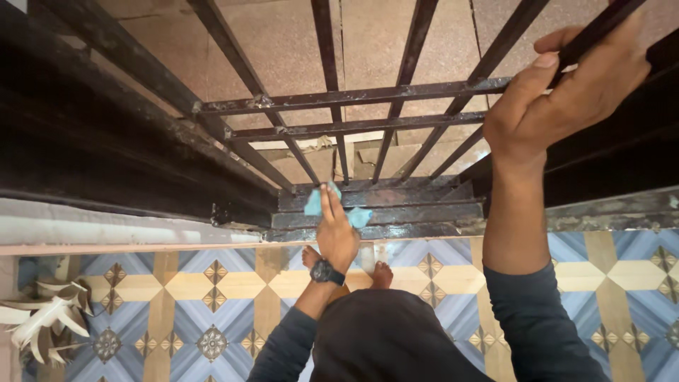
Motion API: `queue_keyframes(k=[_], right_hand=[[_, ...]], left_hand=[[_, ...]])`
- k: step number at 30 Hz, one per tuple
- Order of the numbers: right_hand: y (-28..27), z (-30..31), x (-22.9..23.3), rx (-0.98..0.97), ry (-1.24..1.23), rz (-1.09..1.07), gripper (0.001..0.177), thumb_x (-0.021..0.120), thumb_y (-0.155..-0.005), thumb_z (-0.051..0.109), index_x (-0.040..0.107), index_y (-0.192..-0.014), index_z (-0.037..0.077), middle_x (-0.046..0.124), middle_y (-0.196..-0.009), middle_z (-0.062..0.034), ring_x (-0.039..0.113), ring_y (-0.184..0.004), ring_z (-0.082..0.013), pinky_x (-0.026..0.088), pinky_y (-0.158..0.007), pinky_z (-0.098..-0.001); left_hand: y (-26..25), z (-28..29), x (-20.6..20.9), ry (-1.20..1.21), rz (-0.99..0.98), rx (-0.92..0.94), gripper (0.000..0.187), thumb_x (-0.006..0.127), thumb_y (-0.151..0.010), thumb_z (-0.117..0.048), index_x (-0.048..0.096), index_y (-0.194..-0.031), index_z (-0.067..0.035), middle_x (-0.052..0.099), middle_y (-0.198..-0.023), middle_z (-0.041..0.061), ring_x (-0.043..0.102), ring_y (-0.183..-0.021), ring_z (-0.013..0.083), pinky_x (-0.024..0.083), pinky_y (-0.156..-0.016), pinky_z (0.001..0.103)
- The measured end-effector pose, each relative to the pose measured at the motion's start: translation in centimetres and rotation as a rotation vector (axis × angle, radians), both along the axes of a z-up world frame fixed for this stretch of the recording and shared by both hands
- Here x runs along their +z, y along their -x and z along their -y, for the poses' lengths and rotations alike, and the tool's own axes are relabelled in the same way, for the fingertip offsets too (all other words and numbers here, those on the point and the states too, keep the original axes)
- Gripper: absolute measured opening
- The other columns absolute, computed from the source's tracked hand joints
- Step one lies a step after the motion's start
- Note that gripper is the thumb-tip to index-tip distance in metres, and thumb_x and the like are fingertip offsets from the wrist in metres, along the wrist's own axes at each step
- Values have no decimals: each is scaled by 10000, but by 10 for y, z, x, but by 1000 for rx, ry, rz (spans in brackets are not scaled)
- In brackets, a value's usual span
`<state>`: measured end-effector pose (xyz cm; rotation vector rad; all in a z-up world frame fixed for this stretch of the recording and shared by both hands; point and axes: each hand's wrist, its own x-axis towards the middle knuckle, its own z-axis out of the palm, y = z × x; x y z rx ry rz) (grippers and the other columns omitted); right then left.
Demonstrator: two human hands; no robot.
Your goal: The person wipes the horizontal and vertical bars of a metal gate using a blue cloth, moving the cloth along different sections of the frame.
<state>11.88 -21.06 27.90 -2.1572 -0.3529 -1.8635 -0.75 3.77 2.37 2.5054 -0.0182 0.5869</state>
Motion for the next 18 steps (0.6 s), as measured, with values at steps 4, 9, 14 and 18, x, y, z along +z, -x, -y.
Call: queue_keyframes(k=[4,9,14,18], right_hand=[[0,-1,-2,3,-16,-14,518,390,-1128,208,261,-1608,63,667,-954,-28,487,-923,-210,349,-901,-359],[-2,-1,2,13,-11,2,525,400,-1122,204,264,-1601,37,672,-916,-21,494,-909,-208,354,-898,-362],[-1,-4,3,14,-30,-9,534,408,-1135,222,246,-1612,43,679,-941,-25,505,-926,-205,352,-912,-359],[1,-7,6,24,-22,1,515,418,-1124,225,298,-1589,39,652,-895,-30,507,-923,-224,356,-911,-369]], left_hand=[[-28,-9,-4,-78,-295,-9,850,575,-762,8,296,-1564,43,281,-1676,201,690,-805,390,578,-665,452],[-43,-26,-2,-125,-274,-44,867,586,-740,-51,315,-1563,-37,332,-1641,122,690,-726,351,575,-616,419],[-39,-10,-9,-38,-195,-55,896,580,-742,-13,248,-1574,31,261,-1657,217,680,-668,337,552,-510,399],[-40,-4,-6,98,-376,-61,966,572,-709,34,170,-1588,32,138,-1671,242,674,-599,296,548,-446,365]])
